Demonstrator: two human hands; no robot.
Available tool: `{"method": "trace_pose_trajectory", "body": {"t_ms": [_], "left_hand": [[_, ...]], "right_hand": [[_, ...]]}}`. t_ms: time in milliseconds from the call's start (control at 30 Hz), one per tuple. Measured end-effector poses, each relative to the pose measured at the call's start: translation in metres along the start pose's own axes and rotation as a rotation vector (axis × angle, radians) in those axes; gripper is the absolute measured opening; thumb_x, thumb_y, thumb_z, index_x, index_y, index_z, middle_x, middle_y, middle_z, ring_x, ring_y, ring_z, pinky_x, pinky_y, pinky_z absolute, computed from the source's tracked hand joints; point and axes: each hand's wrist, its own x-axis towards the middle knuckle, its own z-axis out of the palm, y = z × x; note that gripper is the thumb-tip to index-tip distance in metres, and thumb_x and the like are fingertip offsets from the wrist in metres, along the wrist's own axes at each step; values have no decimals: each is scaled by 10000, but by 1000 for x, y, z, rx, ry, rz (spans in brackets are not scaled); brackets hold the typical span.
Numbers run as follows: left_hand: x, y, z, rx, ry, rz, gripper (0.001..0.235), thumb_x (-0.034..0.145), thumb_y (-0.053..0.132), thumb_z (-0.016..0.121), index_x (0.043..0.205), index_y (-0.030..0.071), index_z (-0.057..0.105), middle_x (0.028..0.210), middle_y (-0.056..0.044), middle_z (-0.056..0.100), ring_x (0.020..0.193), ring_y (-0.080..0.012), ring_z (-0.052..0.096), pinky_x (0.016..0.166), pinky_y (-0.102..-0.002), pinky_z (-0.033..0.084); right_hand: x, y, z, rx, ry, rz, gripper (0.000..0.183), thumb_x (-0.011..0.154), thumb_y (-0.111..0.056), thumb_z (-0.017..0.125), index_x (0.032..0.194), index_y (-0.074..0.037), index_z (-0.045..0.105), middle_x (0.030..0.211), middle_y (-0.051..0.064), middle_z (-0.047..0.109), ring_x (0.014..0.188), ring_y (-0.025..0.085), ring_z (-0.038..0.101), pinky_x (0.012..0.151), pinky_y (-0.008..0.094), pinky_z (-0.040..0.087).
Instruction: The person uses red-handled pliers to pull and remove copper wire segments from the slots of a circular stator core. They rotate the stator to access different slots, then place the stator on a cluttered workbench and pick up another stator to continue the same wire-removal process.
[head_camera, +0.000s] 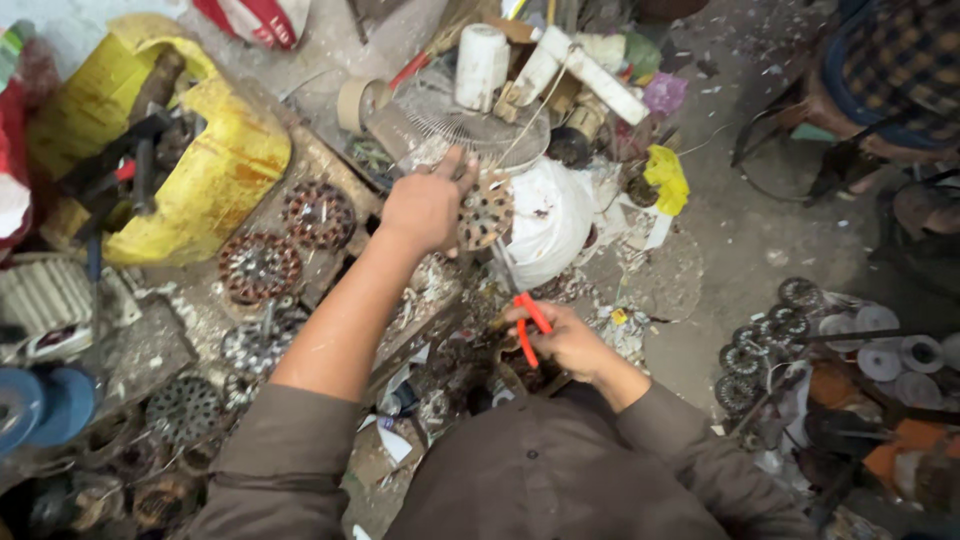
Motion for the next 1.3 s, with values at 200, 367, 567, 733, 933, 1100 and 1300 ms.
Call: {"method": "trace_pose_trajectory", "body": {"t_ms": [200,367,567,733,933,1100,1300], "left_hand": [[14,1,10,26,97,32,724,751,190,694,1451,179,510,1550,-144,422,1050,-422,665,886,-474,578],[20,-1,17,80,45,11,765,741,151,680,1475,162,468,1581,-116,383,1109,-428,634,906,-456,574],[14,8,-1,98,6,10,835,736,167,757,1508,177,441,1617,-130,356,1162,-413,632,934,-440,572],[5,9,-14,13,-200,-116,1109,620,223,917,1566,188,339,1670,-110,253,1200,-355,643,1004,-425,548],[15,17,-23,72,-148,-120,1081,604,208,931,1533,227,380,1656,-78,278,1313,-347,557,1059,-400,521],[6,23,-18,85,-159,-134,1112,615,233,935,1551,233,334,1650,-93,255,1330,-362,538,1070,-402,512],[16,15,-13,120,-149,-139,1056,648,224,899,1552,253,353,1660,-87,257,1350,-390,520,1103,-393,496]], "right_hand": [[7,-7,4,-256,168,-124,467,705,120,606,1154,10,672,1143,158,680,1090,299,646,945,398,550],[30,-6,2,-756,176,-527,477,639,133,520,1077,20,672,1164,219,666,1164,411,614,1001,426,478],[44,0,-3,-841,248,-662,344,691,116,572,1010,7,642,1088,220,608,1090,437,561,946,444,463],[62,21,-2,-781,284,-459,321,650,140,554,916,-5,662,1060,229,635,1059,419,583,913,453,475],[83,30,-28,50,-71,-83,291,657,161,491,855,-19,608,1052,196,659,969,344,653,847,466,562],[68,35,-23,-338,-54,-249,276,671,163,525,846,-26,624,1020,193,646,977,352,644,852,463,544],[59,18,-37,-993,205,-976,284,765,76,677,1024,-25,612,1124,168,583,1042,387,582,911,458,508]]}}
